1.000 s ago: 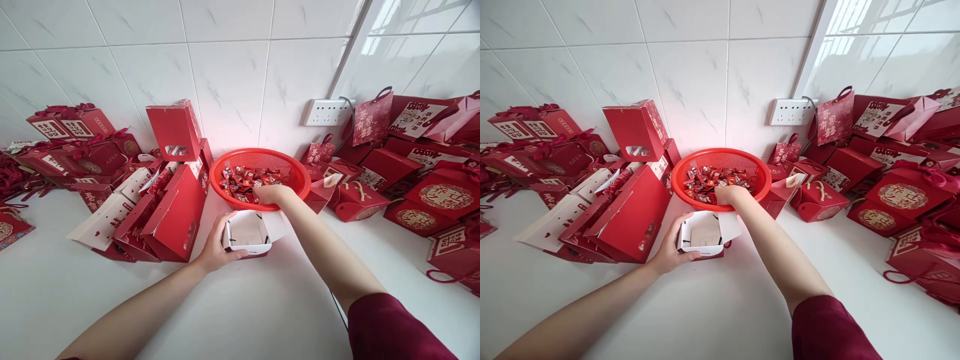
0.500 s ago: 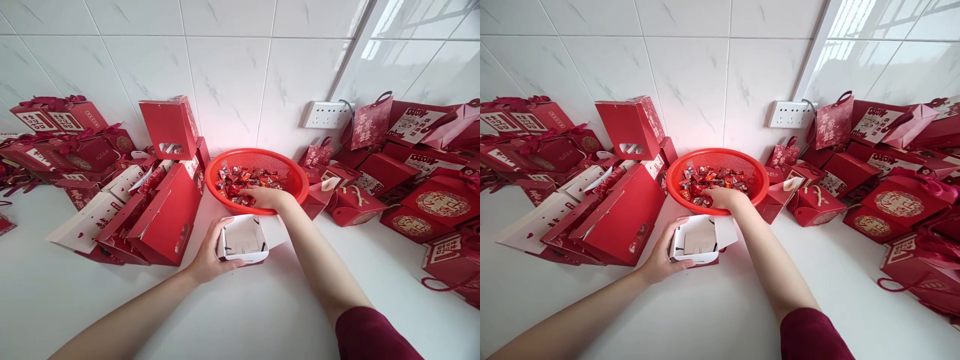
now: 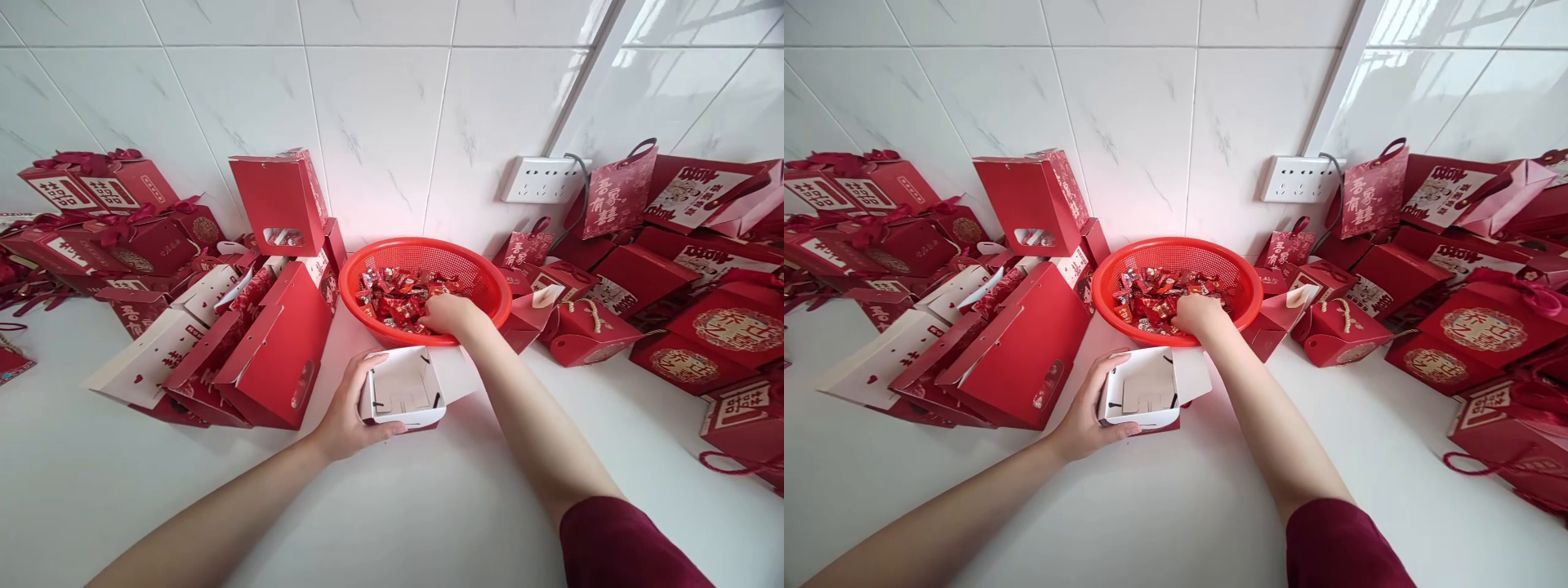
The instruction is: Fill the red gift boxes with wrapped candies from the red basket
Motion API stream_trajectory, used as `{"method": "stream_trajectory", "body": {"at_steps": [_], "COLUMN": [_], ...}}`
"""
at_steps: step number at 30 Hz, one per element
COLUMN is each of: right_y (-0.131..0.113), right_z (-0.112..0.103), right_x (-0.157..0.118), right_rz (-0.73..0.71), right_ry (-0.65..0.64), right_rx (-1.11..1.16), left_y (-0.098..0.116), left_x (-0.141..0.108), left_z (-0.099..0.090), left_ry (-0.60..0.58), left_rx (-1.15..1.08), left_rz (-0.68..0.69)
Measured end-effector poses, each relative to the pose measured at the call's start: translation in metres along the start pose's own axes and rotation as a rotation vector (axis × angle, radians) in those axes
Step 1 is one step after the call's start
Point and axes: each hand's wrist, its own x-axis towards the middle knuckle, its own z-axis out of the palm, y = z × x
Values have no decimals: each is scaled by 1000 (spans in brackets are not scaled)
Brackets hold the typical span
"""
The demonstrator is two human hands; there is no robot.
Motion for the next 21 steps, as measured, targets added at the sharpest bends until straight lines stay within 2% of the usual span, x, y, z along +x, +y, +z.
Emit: {"method": "stream_trajectory", "body": {"at_steps": [3,7,11,17,21], "right_y": [2,0,0,5,9], "right_z": [-1,-4,-5,-4,-2], "right_x": [-2,-7,-8,-4,-2], "right_rz": [-63,-205,-163,-236,-259], "right_ry": [32,-97,-173,-235,-189], "right_rx": [-13,12,43,105,135], "left_y": [-1,-2,-2,1,0], "left_x": [0,0,0,1,2], "left_z": [0,-1,-2,-2,-3], "left_ry": [6,35,40,11,23], "left_rx": [-17,-64,-84,-56,-18], "left_rz": [5,6,-7,12,37]}}
